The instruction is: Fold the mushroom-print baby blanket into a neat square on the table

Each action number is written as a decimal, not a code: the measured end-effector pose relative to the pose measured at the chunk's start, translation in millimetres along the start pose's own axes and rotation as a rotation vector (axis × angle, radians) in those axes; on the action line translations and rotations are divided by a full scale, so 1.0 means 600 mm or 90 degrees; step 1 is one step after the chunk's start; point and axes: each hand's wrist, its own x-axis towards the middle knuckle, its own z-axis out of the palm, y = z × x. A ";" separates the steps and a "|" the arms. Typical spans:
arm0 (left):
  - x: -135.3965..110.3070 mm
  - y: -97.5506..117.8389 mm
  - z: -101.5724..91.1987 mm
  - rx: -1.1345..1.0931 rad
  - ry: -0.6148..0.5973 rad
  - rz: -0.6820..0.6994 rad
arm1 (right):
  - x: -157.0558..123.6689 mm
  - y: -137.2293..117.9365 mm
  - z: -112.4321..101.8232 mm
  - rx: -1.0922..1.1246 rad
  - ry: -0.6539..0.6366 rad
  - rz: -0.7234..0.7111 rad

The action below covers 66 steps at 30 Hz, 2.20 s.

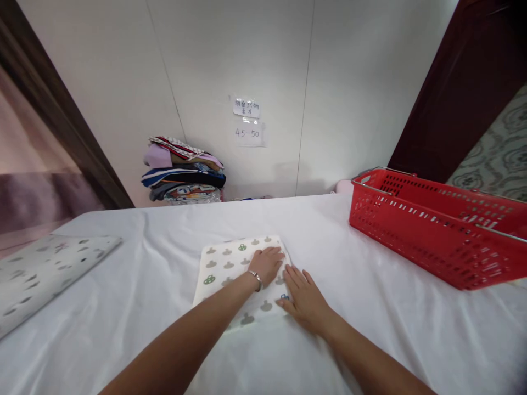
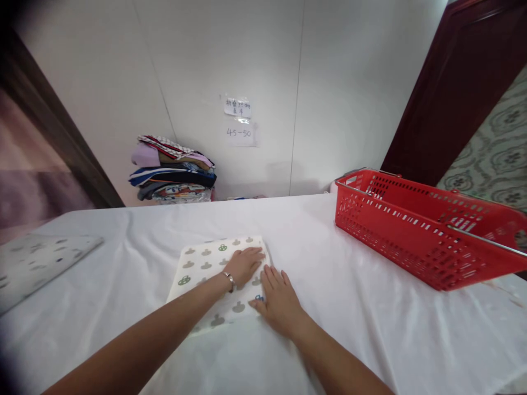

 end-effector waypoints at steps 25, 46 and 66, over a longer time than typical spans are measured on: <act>0.119 -0.062 -0.035 0.153 -0.094 0.128 | 0.002 -0.003 -0.015 0.064 -0.041 0.008; 0.109 -0.062 -0.013 0.049 0.072 -0.053 | 0.002 -0.002 -0.016 0.074 -0.051 0.013; 0.052 -0.031 0.009 0.052 0.002 -0.039 | 0.000 0.002 -0.005 0.047 -0.027 -0.004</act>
